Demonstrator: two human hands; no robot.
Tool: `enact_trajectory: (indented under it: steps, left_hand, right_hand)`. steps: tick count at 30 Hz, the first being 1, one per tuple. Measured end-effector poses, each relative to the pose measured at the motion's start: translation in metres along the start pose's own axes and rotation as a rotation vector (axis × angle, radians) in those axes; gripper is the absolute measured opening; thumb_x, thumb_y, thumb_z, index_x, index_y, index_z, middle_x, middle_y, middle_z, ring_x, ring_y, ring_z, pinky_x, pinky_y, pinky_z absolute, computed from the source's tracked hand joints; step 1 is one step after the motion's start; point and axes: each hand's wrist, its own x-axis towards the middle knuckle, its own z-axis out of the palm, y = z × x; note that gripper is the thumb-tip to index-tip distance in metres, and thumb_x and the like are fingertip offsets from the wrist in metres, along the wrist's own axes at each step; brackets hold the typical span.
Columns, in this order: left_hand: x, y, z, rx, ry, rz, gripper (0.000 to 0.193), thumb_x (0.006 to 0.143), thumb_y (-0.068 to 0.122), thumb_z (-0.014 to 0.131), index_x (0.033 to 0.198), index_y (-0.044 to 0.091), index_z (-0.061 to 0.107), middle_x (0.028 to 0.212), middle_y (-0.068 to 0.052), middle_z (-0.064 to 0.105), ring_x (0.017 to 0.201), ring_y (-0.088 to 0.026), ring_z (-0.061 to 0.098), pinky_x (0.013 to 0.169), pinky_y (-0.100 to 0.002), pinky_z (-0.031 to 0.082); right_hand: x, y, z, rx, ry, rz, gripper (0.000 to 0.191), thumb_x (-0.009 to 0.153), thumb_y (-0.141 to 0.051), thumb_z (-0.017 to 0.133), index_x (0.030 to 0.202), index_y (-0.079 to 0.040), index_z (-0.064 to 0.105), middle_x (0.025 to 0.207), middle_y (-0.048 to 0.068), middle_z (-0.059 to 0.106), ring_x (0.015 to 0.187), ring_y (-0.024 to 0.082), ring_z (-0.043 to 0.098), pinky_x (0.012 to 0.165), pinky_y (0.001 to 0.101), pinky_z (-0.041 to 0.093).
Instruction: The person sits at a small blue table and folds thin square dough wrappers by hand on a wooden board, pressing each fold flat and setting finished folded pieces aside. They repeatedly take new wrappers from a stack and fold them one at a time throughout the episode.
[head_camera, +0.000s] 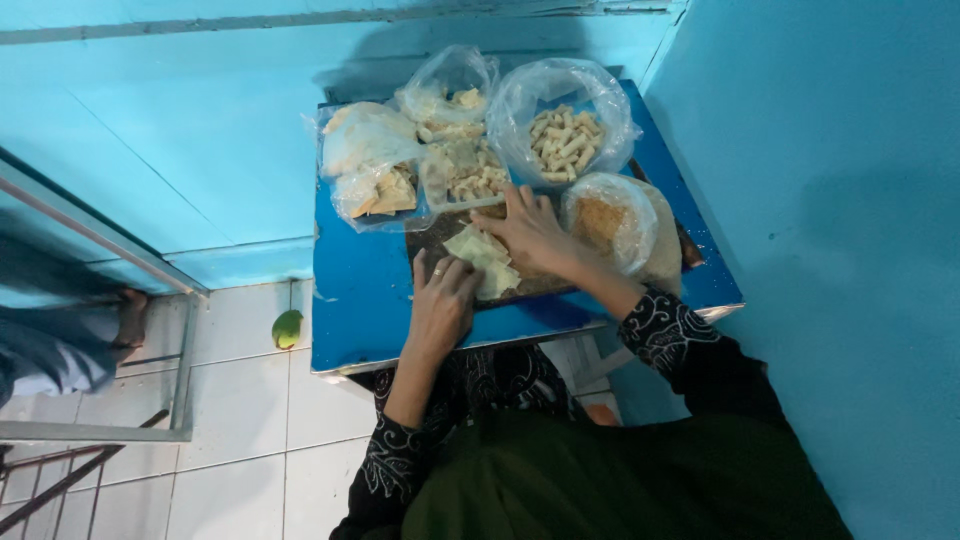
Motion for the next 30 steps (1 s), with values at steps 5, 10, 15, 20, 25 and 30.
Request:
enact_trajectory:
  steps: [5, 10, 15, 20, 25, 30]
  left_hand:
    - [-0.004, -0.001, 0.0, 0.042, 0.005, 0.03, 0.027, 0.084, 0.006, 0.065, 0.109, 0.011, 0.075, 0.107, -0.008, 0.065, 0.113, -0.029, 0.061, 0.115, -0.065, 0.031]
    - [-0.007, -0.005, 0.008, 0.08, 0.012, 0.057, 0.031, 0.082, 0.005, 0.065, 0.11, 0.012, 0.077, 0.109, -0.009, 0.066, 0.114, -0.029, 0.062, 0.115, -0.067, 0.029]
    - [-0.011, -0.008, 0.009, 0.063, 0.034, 0.059, 0.018, 0.083, 0.007, 0.069, 0.101, 0.009, 0.074, 0.116, -0.008, 0.07, 0.12, -0.027, 0.063, 0.117, -0.067, 0.029]
    - [-0.009, -0.002, 0.0, 0.036, 0.042, 0.038, 0.018, 0.08, 0.007, 0.07, 0.097, 0.01, 0.073, 0.118, -0.008, 0.069, 0.124, -0.027, 0.061, 0.117, -0.067, 0.028]
    - [-0.009, 0.003, -0.007, 0.026, 0.071, 0.009, 0.016, 0.08, 0.006, 0.068, 0.094, 0.012, 0.072, 0.113, -0.007, 0.067, 0.124, -0.028, 0.06, 0.116, -0.066, 0.03]
    - [-0.01, 0.001, -0.007, 0.024, 0.086, 0.026, 0.018, 0.08, 0.009, 0.069, 0.097, 0.013, 0.074, 0.103, -0.005, 0.065, 0.114, -0.027, 0.061, 0.115, -0.065, 0.031]
  right_hand:
    - [0.004, 0.009, -0.008, 0.189, 0.219, 0.018, 0.065, 0.081, 0.004, 0.064, 0.139, -0.023, 0.065, 0.147, 0.019, 0.039, 0.128, 0.043, 0.04, 0.1, 0.0575, 0.04]
    - [0.014, 0.019, -0.013, 0.092, 0.283, 0.059, 0.051, 0.08, 0.005, 0.065, 0.125, -0.018, 0.074, 0.136, 0.018, 0.043, 0.128, 0.039, 0.038, 0.102, 0.0566, 0.039]
    - [0.027, 0.022, -0.008, 0.041, 0.241, 0.024, 0.04, 0.077, 0.004, 0.067, 0.114, -0.01, 0.073, 0.129, 0.019, 0.044, 0.125, 0.038, 0.039, 0.094, 0.0519, 0.037]
    - [0.027, 0.016, -0.012, 0.055, 0.23, 0.094, 0.034, 0.079, 0.007, 0.063, 0.109, -0.008, 0.072, 0.131, 0.018, 0.043, 0.126, 0.036, 0.039, 0.098, 0.0504, 0.037]
    - [-0.018, -0.02, -0.027, 0.254, 0.189, 0.004, 0.032, 0.09, -0.003, 0.061, 0.117, -0.015, 0.074, 0.143, 0.015, 0.042, 0.131, 0.037, 0.041, 0.109, 0.0541, 0.035]
    - [-0.072, -0.058, -0.028, 0.177, 0.287, -0.107, 0.046, 0.101, -0.044, 0.06, 0.139, -0.018, 0.064, 0.163, 0.015, 0.026, 0.143, 0.039, 0.033, 0.114, 0.0681, 0.022]
